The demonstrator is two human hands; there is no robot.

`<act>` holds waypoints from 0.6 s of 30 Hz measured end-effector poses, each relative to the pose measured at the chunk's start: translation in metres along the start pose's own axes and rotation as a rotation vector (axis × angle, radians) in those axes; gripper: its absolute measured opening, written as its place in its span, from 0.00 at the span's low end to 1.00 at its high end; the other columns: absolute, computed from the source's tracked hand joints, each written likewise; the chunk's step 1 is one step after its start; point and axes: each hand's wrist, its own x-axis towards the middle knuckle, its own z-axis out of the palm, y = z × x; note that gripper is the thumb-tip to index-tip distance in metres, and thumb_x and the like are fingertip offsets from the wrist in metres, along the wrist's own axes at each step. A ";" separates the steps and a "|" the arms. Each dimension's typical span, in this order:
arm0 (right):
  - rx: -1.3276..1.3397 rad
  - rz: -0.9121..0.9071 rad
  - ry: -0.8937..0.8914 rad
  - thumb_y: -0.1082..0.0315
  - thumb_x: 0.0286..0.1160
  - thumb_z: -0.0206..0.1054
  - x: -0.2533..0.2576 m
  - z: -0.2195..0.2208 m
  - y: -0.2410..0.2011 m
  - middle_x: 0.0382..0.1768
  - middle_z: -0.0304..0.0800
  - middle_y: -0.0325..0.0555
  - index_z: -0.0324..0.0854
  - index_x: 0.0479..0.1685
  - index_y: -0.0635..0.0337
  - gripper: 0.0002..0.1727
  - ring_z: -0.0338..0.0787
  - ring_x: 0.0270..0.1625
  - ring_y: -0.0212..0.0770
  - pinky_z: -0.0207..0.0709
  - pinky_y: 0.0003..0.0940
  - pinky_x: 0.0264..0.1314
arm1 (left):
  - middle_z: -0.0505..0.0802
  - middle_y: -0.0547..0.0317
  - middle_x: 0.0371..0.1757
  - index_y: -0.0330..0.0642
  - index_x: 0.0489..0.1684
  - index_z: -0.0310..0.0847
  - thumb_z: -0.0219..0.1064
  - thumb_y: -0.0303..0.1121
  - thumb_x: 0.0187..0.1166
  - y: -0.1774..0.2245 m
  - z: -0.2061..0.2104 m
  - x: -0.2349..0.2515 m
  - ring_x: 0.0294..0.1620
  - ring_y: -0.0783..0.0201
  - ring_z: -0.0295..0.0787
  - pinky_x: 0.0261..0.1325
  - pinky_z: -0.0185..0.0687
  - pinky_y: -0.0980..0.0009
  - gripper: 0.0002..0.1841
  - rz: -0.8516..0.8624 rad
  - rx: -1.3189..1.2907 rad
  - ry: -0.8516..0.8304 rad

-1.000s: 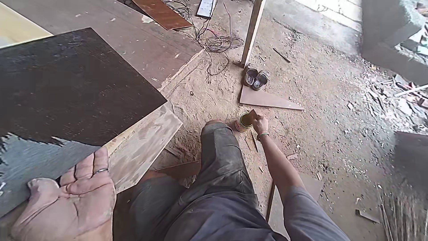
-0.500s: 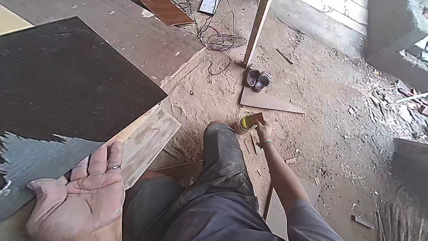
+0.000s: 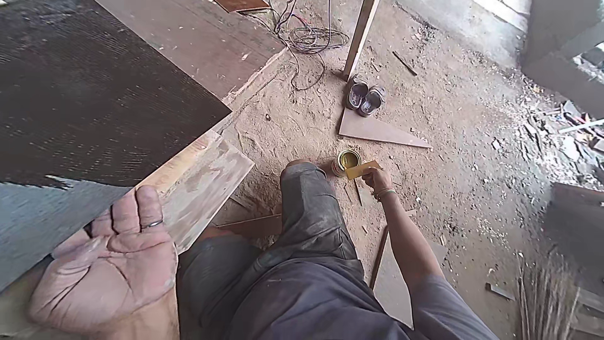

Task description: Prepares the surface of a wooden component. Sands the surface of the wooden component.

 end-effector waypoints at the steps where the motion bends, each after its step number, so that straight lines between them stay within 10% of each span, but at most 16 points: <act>1: -0.044 0.013 -0.028 0.69 0.73 0.69 -0.005 -0.005 -0.003 0.28 0.92 0.52 0.77 0.55 0.67 0.15 0.92 0.25 0.43 0.86 0.36 0.27 | 0.89 0.30 0.55 0.30 0.50 0.68 0.27 0.24 0.86 0.000 0.000 0.001 0.66 0.37 0.87 0.77 0.77 0.43 0.20 -0.007 -0.010 -0.006; 9: 0.369 -0.225 -0.202 0.69 0.82 0.56 -0.073 -0.037 -0.088 0.19 0.83 0.42 0.78 0.39 0.60 0.08 0.78 0.14 0.32 0.71 0.26 0.13 | 0.87 0.30 0.62 0.29 0.63 0.70 0.23 0.48 0.92 0.006 0.008 0.004 0.68 0.35 0.86 0.75 0.78 0.39 0.33 -0.116 -0.171 0.023; 18: 0.214 -1.366 -0.741 0.62 0.82 0.65 -0.243 0.036 -0.244 0.35 0.95 0.39 0.83 0.51 0.55 0.09 0.93 0.31 0.36 0.91 0.33 0.38 | 0.92 0.36 0.55 0.37 0.60 0.75 0.21 0.61 0.86 0.003 0.028 0.007 0.57 0.40 0.92 0.62 0.87 0.45 0.41 -0.214 -0.225 0.062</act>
